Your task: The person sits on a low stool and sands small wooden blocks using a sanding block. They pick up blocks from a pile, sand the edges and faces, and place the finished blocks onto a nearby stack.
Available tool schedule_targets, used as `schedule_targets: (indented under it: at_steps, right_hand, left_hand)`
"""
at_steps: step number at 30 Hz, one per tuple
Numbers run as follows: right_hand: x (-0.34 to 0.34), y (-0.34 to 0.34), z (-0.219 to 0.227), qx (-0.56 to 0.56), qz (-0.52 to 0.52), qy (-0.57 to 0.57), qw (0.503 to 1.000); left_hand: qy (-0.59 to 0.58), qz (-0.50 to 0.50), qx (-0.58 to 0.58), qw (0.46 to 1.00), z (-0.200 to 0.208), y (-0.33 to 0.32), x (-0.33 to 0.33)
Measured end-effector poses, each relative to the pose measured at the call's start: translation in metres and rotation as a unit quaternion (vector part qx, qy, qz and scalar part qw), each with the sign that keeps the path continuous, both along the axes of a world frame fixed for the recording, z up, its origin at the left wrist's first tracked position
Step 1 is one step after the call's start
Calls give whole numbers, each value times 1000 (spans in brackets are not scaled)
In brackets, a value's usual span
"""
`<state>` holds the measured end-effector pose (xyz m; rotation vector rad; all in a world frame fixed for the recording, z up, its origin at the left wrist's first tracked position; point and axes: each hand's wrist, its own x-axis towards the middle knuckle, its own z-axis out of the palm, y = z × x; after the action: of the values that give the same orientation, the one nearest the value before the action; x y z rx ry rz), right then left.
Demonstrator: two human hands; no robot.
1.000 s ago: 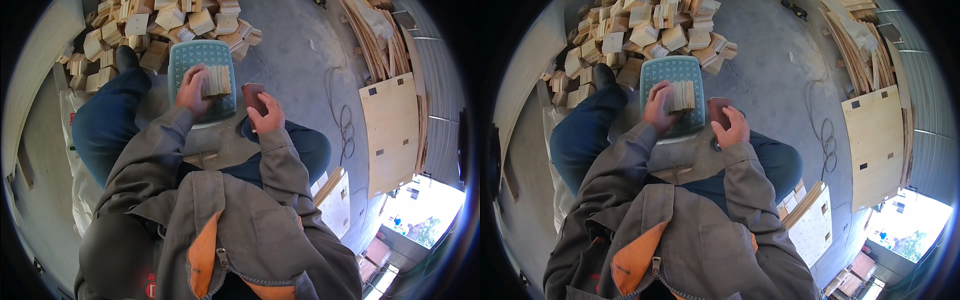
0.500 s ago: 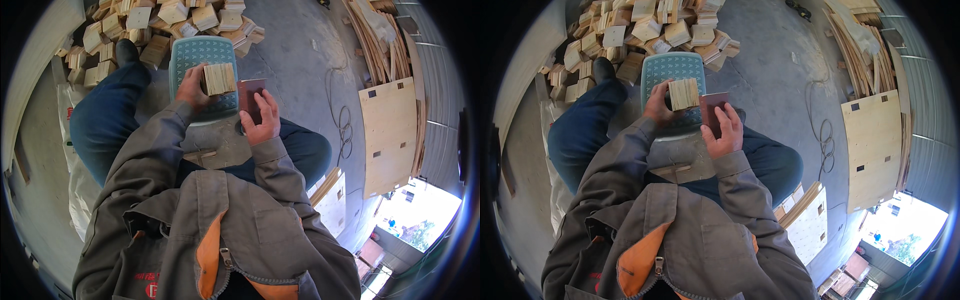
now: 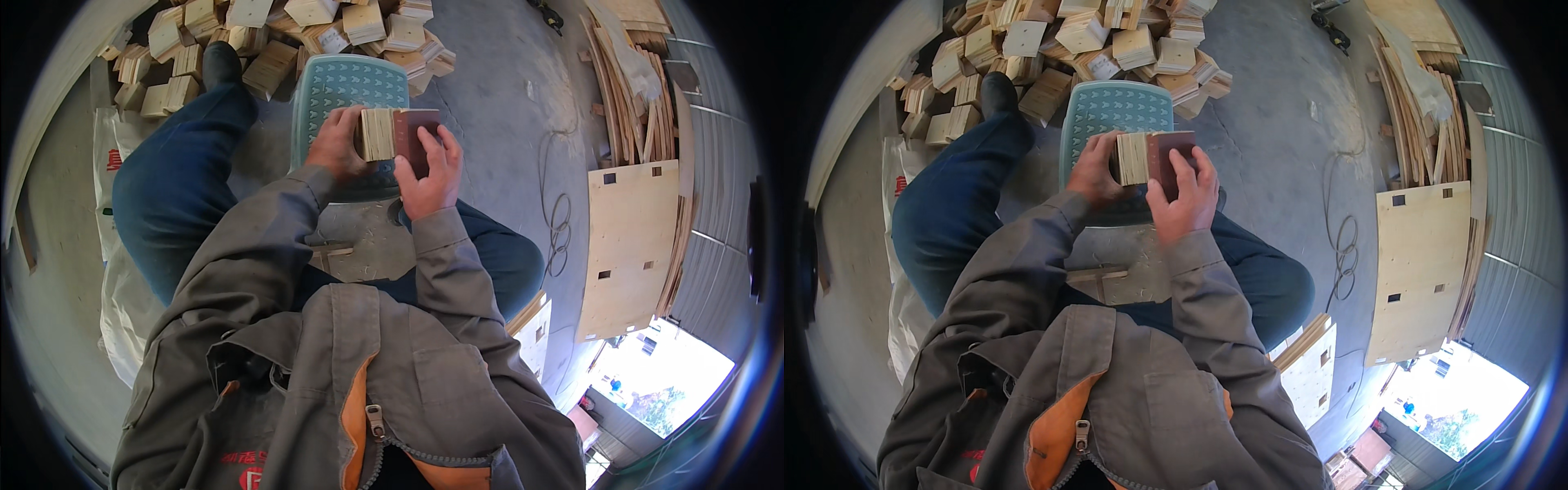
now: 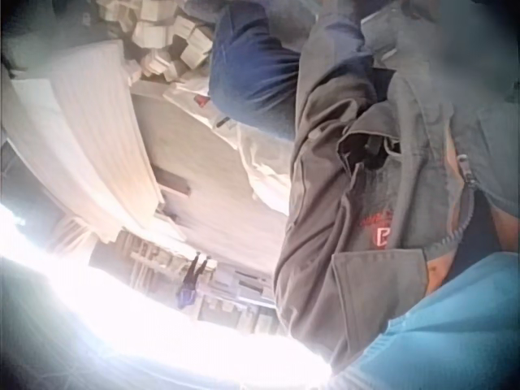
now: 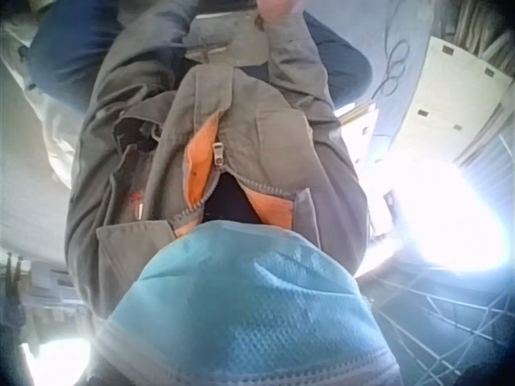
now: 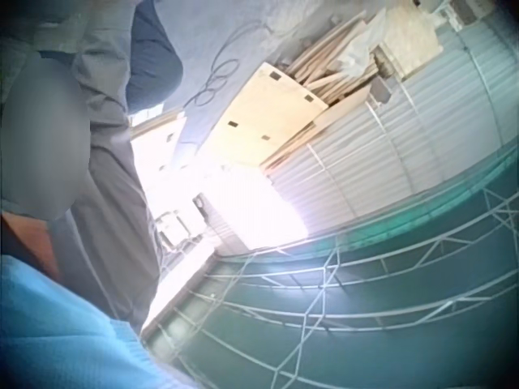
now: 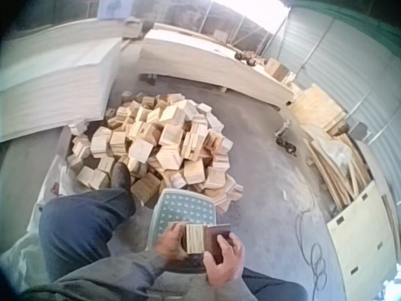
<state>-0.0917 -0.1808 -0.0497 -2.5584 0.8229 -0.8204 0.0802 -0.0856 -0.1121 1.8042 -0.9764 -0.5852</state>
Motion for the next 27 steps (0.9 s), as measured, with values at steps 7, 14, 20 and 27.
schedule_targets:
  at_steps: [7,14,20,27]
  right_hand:
    - [22,-50,1,493,-97,-251,828]
    - [-27,-15,-27,607,-116,-261,742]
    - [-65,10,-35,622,-161,-190,743]
    - [-60,0,-44,553,-180,-215,785]
  left_hand:
    - [14,-9,10,1000,5,1,2]
    - [0,-19,1,1000,-1,-2,0]
    - [-7,-14,-4,1000,1,0,1]
    - [26,7,-26,999,13,4,-3]
